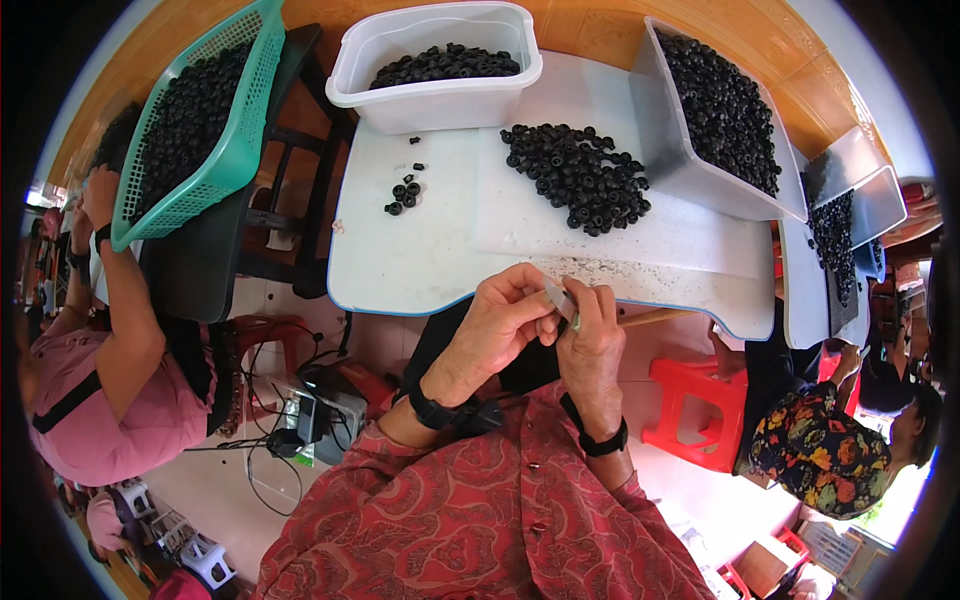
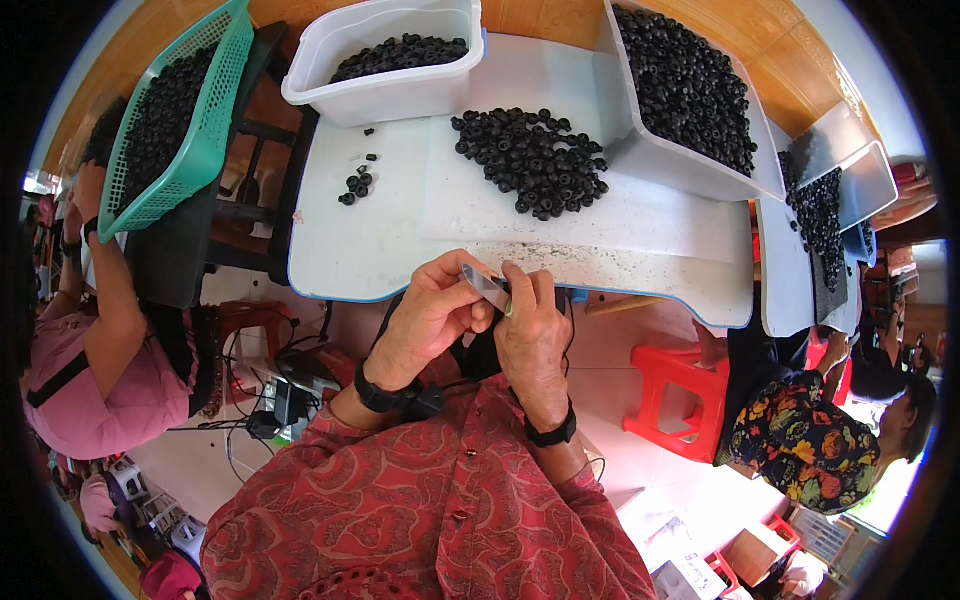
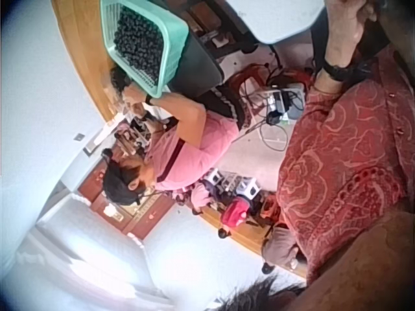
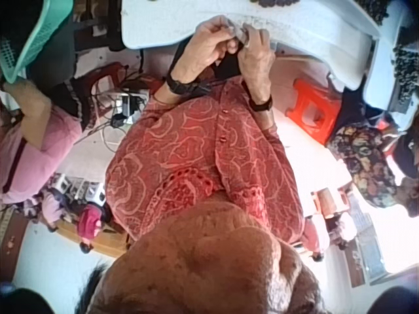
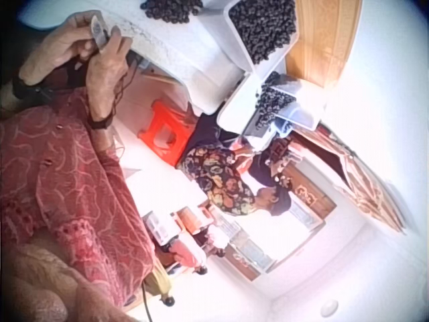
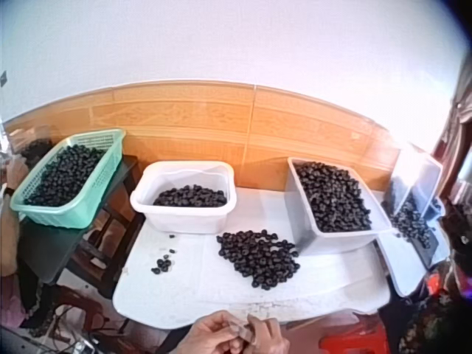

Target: Removing pits from small black round fruits using a small knife.

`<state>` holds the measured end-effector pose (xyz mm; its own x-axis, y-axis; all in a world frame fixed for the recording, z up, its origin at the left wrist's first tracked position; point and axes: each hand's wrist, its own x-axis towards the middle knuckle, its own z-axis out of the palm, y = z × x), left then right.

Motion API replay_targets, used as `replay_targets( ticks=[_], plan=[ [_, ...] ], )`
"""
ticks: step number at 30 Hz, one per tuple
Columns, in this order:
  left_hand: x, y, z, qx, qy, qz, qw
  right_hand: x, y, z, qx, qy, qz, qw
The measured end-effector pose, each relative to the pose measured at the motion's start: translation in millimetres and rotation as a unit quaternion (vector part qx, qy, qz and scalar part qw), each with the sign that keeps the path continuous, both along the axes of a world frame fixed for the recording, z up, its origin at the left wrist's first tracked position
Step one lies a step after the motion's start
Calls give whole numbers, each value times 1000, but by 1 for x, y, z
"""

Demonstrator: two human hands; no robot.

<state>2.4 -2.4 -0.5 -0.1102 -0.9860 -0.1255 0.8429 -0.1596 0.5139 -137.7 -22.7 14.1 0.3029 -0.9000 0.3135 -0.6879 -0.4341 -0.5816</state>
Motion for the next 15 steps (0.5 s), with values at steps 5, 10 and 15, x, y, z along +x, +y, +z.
replay_targets(
  ticks=[5,10,15],
  plan=[
    [3,6,13,-10,-7,-24,1000,-2,-5,-6,12,21,-19,1000],
    [1,7,14,-6,-16,-12,1000,-16,-13,-9,88,-141,-57,984],
    [2,5,11,7,-8,2,1000,-5,1,24,300,-392,-47,868]
  ],
)
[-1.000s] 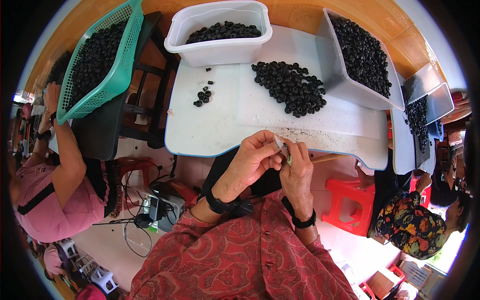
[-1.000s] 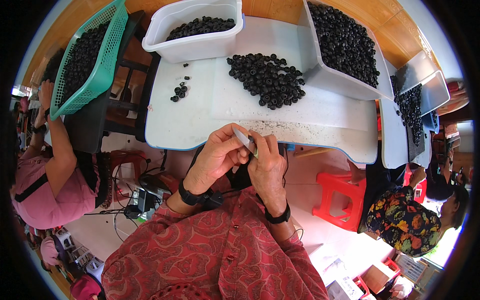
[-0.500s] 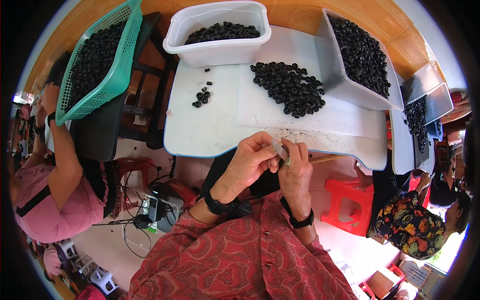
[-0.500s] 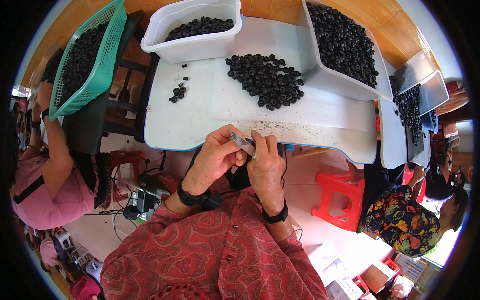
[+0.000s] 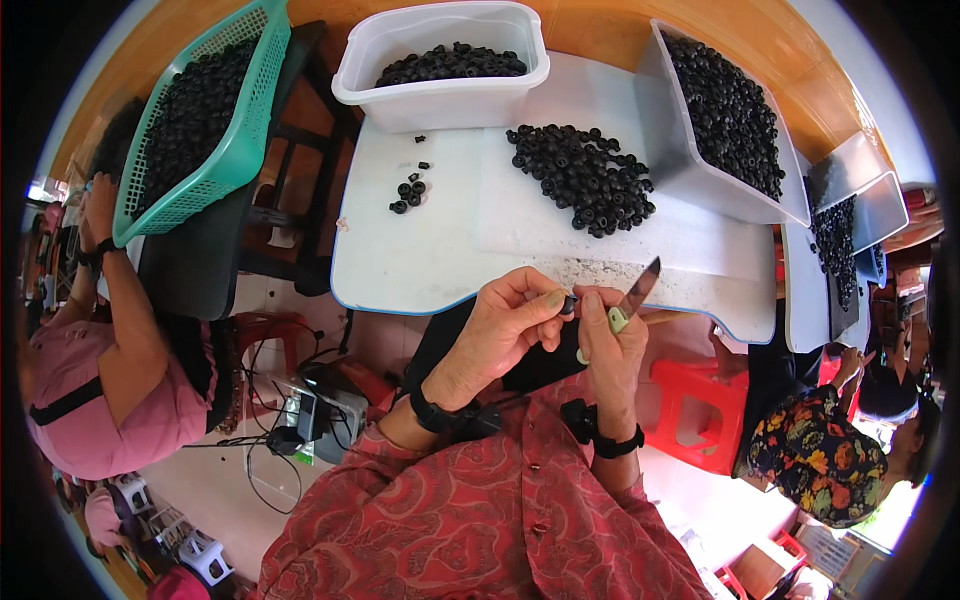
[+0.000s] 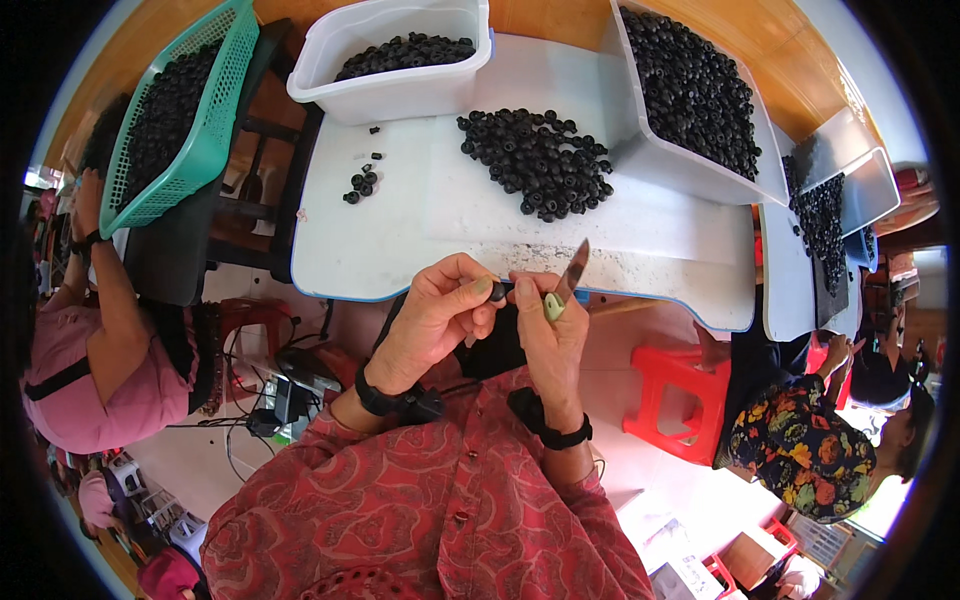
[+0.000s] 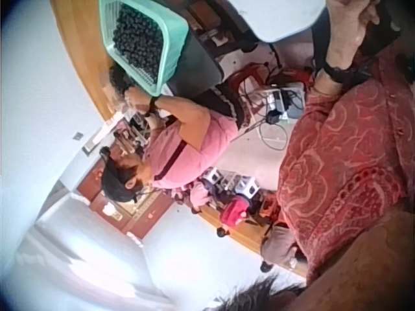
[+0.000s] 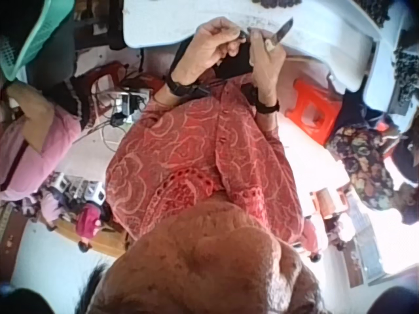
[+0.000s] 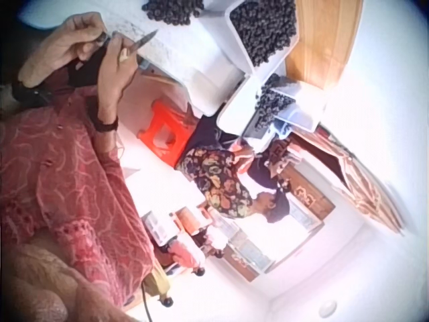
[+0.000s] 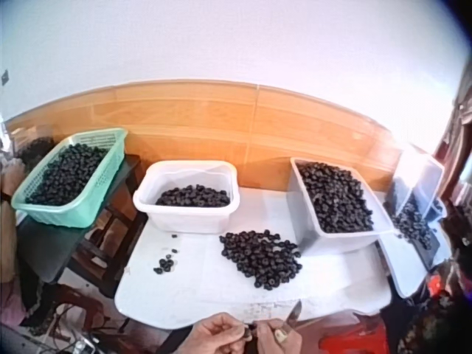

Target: Removing pits from small black round fruits using a small knife.

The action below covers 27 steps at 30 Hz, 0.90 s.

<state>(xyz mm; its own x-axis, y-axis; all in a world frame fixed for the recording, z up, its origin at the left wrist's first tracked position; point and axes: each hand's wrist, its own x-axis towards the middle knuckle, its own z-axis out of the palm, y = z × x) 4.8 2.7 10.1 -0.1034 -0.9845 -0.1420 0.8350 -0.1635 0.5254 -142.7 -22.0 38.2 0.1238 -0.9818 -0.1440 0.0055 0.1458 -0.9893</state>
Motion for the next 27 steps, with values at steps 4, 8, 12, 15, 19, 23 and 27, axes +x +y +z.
replay_targets(
  ticks=[4,8,12,15,19,23,27],
  plan=[
    [-2,0,1,-4,-27,16,1000,0,3,5,12,-58,31,998],
    [-2,1,-2,-4,-28,13,1000,2,3,3,8,-61,35,998],
    [-1,2,-4,-7,-2,-1,1000,-1,1,5,25,-82,52,995],
    [1,3,-4,3,17,-10,1000,-1,2,4,32,-85,63,994],
    [-1,3,1,30,28,-3,999,-3,5,10,-36,64,68,995],
    [-3,2,4,35,18,-2,999,3,7,1,-242,268,66,930],
    [0,5,-4,1,68,-5,998,8,9,1,-268,310,85,908]
  ],
)
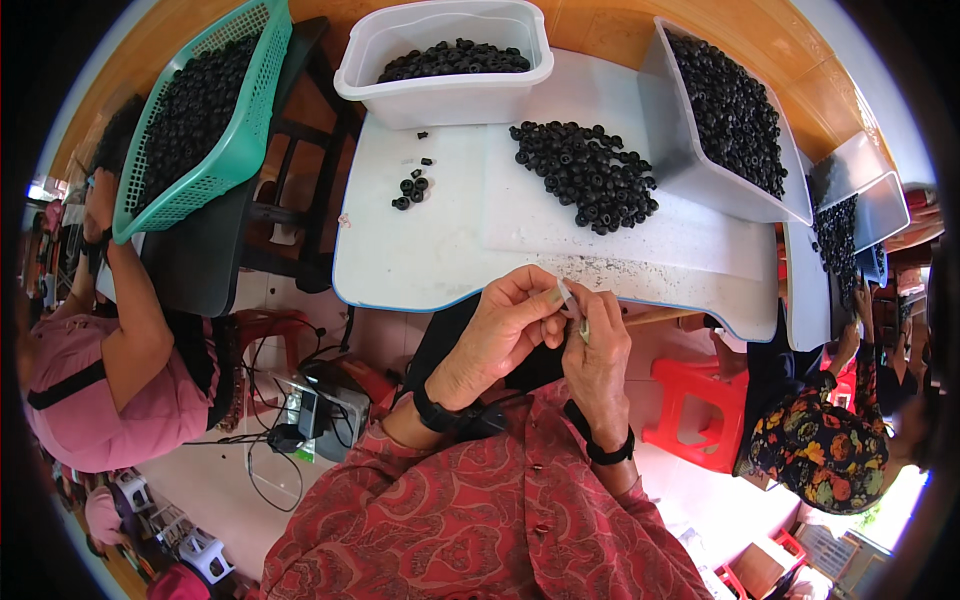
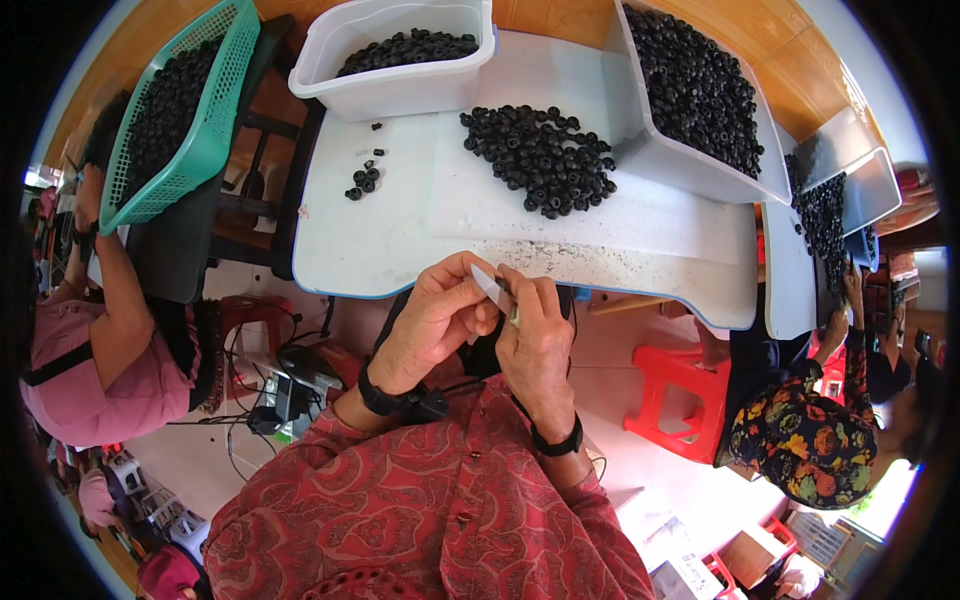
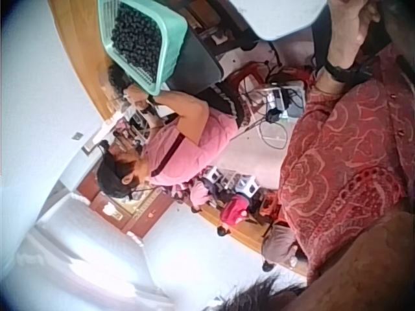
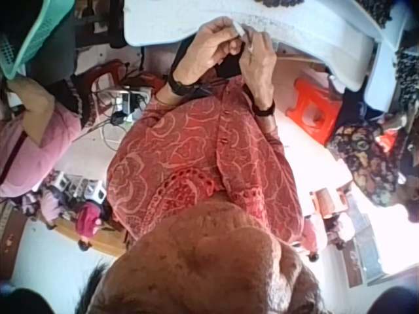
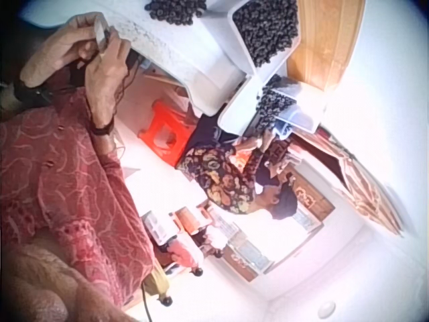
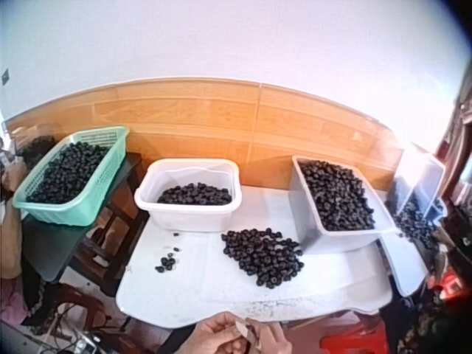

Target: Removing pits from small black round fruits using a small knife.

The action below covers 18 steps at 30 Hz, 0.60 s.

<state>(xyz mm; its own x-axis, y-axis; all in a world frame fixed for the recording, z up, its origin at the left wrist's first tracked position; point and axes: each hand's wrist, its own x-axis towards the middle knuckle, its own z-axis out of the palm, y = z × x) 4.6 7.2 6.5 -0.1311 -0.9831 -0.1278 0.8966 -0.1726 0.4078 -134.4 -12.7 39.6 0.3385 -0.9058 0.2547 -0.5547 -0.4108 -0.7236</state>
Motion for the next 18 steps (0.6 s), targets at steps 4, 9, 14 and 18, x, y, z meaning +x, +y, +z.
replay_targets(
  ticks=[4,9,14,18],
  plan=[
    [-2,-1,-1,-1,-8,-1,1000,0,-2,-1,-17,18,-4,1000],
    [-5,-1,1,14,-24,10,1000,1,-3,-4,-20,27,-7,999],
    [-4,-1,-1,0,-2,0,1000,1,-3,-4,-11,31,-7,999],
    [-5,-1,-2,6,-21,11,1000,1,-3,-3,3,28,-6,1000]
  ],
)
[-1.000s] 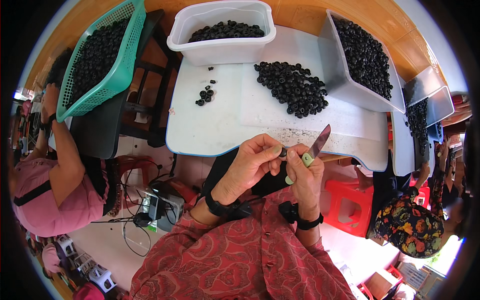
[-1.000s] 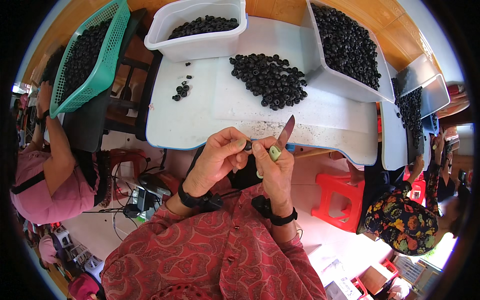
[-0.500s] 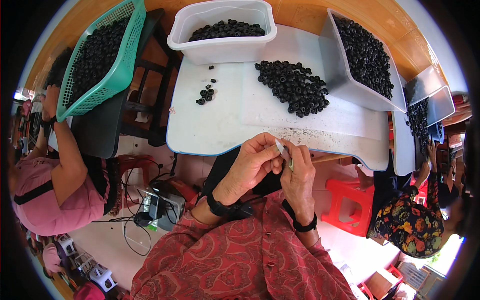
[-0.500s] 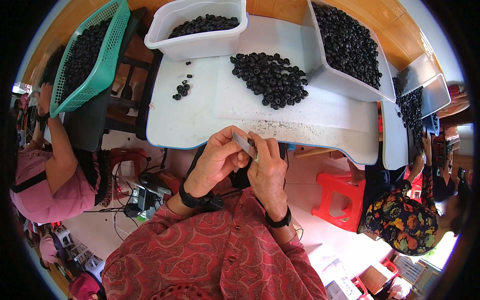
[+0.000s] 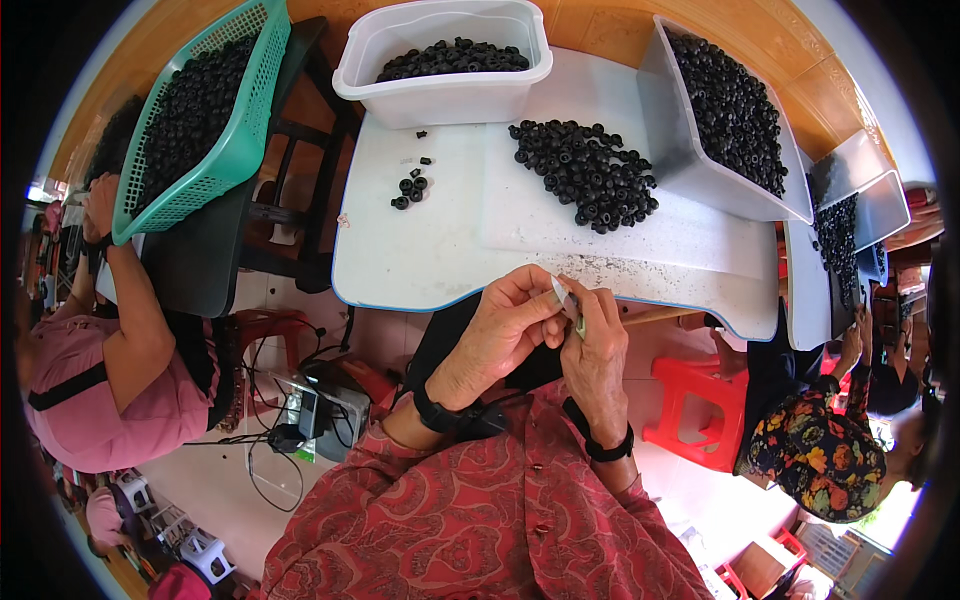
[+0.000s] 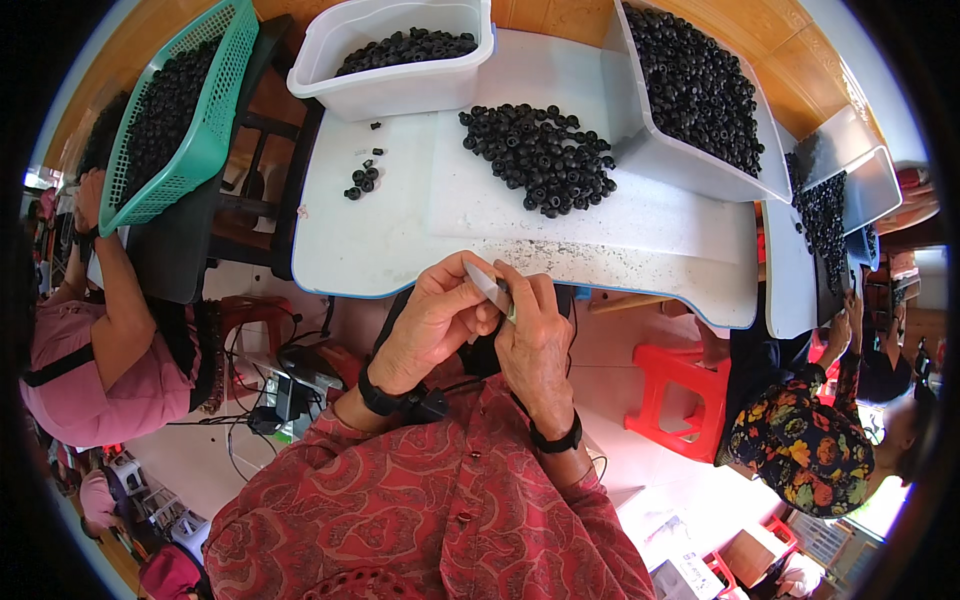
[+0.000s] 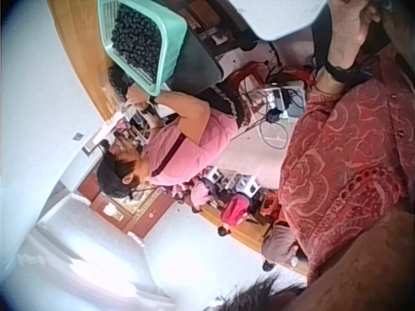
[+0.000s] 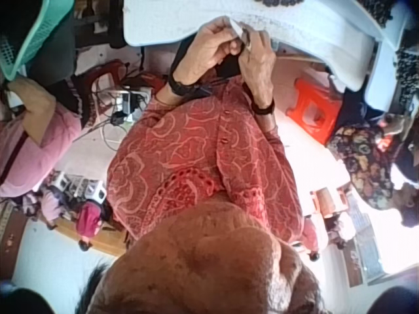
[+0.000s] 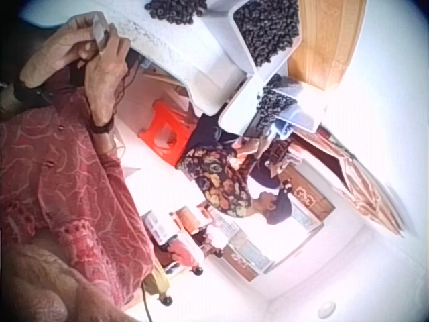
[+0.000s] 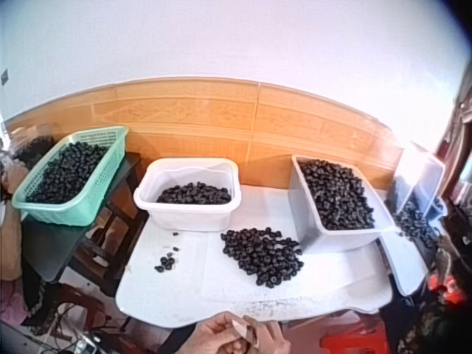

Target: Removing pits from small black round fruits using a small knife.

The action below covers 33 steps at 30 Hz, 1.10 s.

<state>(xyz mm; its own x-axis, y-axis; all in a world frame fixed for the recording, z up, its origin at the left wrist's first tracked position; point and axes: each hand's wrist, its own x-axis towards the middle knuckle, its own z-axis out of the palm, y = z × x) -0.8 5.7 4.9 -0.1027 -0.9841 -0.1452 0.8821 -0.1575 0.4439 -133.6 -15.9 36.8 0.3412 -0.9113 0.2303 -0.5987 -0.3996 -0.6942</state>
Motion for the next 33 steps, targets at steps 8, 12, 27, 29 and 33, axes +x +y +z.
replay_targets(
  ticks=[8,12,27,29,33],
  plan=[
    [1,0,-2,-9,-13,-1,1000,-1,0,-2,0,8,-6,1000],
    [3,2,9,-22,-23,-27,999,-8,-7,-13,-17,45,-50,998],
    [-2,1,-6,-26,-24,0,999,-4,2,-1,-32,12,-6,999],
    [-2,2,-5,-25,-29,2,999,-4,2,-1,-34,24,-9,999],
    [-2,2,-3,-26,-33,5,999,-3,2,-3,-36,32,-16,999]
  ],
)
